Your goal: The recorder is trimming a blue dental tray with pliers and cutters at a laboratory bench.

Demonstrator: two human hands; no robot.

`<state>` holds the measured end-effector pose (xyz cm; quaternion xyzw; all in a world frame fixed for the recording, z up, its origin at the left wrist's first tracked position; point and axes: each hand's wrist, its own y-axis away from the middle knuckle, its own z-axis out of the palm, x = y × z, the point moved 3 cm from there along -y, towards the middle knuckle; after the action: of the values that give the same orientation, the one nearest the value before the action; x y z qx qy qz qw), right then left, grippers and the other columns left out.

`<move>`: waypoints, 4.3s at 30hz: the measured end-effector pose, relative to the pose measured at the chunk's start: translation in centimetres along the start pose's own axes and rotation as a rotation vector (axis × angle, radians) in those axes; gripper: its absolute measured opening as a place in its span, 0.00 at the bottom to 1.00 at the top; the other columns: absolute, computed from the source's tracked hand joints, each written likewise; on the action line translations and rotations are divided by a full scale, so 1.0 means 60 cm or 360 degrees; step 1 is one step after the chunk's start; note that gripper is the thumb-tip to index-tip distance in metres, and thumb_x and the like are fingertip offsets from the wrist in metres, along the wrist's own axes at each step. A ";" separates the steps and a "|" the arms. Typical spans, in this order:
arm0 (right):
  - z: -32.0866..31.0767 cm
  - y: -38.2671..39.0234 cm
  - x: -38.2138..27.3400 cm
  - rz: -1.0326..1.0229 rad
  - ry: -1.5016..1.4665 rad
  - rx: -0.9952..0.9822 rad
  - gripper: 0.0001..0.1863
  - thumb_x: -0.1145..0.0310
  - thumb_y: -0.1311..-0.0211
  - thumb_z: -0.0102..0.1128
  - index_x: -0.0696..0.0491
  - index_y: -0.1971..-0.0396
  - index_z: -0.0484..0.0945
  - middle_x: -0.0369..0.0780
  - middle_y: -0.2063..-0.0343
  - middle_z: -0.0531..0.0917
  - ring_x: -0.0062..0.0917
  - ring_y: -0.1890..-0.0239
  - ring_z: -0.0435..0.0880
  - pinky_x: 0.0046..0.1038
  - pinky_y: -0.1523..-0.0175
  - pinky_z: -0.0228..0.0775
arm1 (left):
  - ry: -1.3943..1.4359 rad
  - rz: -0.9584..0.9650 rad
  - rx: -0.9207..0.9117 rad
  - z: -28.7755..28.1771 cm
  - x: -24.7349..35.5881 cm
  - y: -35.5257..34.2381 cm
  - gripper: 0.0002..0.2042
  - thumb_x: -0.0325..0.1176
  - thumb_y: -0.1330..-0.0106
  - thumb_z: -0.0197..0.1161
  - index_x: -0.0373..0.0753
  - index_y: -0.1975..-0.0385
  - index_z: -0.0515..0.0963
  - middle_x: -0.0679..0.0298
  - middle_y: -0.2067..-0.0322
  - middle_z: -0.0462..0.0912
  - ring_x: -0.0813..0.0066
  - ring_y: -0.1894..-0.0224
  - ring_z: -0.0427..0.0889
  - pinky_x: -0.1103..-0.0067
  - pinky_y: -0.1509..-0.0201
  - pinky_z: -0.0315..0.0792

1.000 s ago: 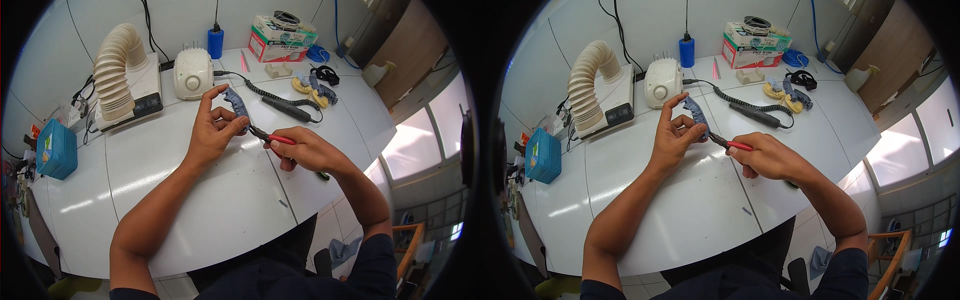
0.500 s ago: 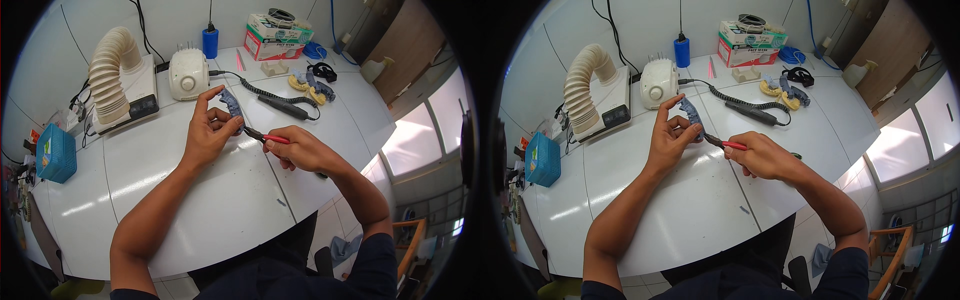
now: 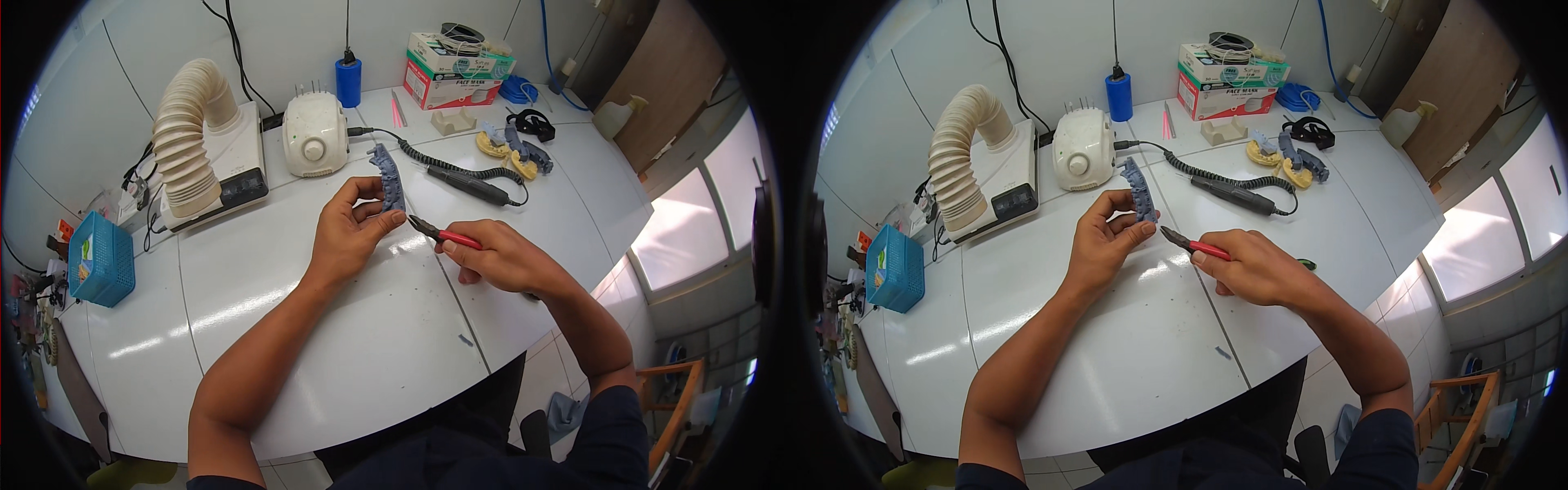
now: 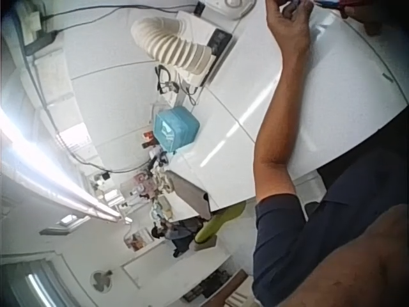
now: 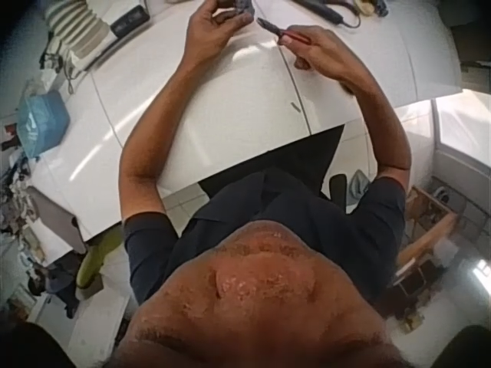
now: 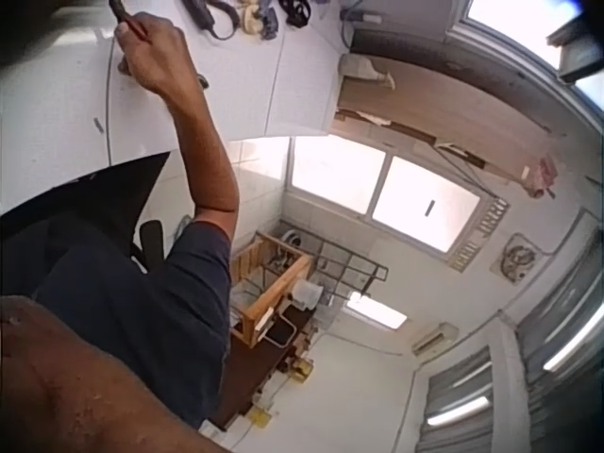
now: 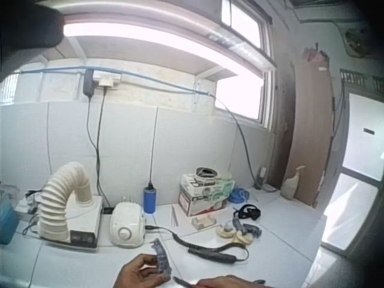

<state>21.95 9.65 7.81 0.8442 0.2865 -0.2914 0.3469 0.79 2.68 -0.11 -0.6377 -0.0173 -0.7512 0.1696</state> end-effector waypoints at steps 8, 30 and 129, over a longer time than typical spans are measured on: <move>0.001 0.009 0.028 -0.0163 -0.0041 0.0335 0.22 0.53 0.19 0.56 0.60 0.55 0.82 0.43 0.68 0.81 0.31 0.69 0.85 0.36 0.57 0.78 | 0.0056 -0.0109 -0.0014 0.001 0.004 -0.001 0.26 0.28 0.31 0.76 0.28 0.37 0.73 0.59 0.46 0.83 0.70 0.44 0.87 0.77 0.39 0.82; 0.007 -0.021 -0.005 -0.0760 0.0042 0.0826 0.14 0.67 0.25 0.58 0.62 0.48 0.74 0.46 0.61 0.80 0.32 0.63 0.81 0.35 0.54 0.74 | 0.0255 -0.0088 0.0085 -0.010 -0.001 0.003 0.28 0.28 0.32 0.76 0.32 0.34 0.74 0.59 0.45 0.85 0.72 0.44 0.85 0.73 0.34 0.78; 0.100 -0.048 0.005 -0.0987 -0.1251 0.0532 0.12 0.66 0.17 0.52 0.54 0.64 0.72 0.31 0.73 0.75 0.14 0.70 0.71 0.21 0.62 0.65 | -0.0240 -0.0007 -0.0036 0.062 0.036 0.074 0.26 0.57 0.12 0.34 0.41 0.64 0.65 0.68 0.75 0.71 0.80 0.73 0.70 0.79 0.68 0.68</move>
<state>18.43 6.94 2.84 0.5906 0.3206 -0.7167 0.1863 5.29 -1.10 1.84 -0.6942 -0.0229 -0.7016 0.1590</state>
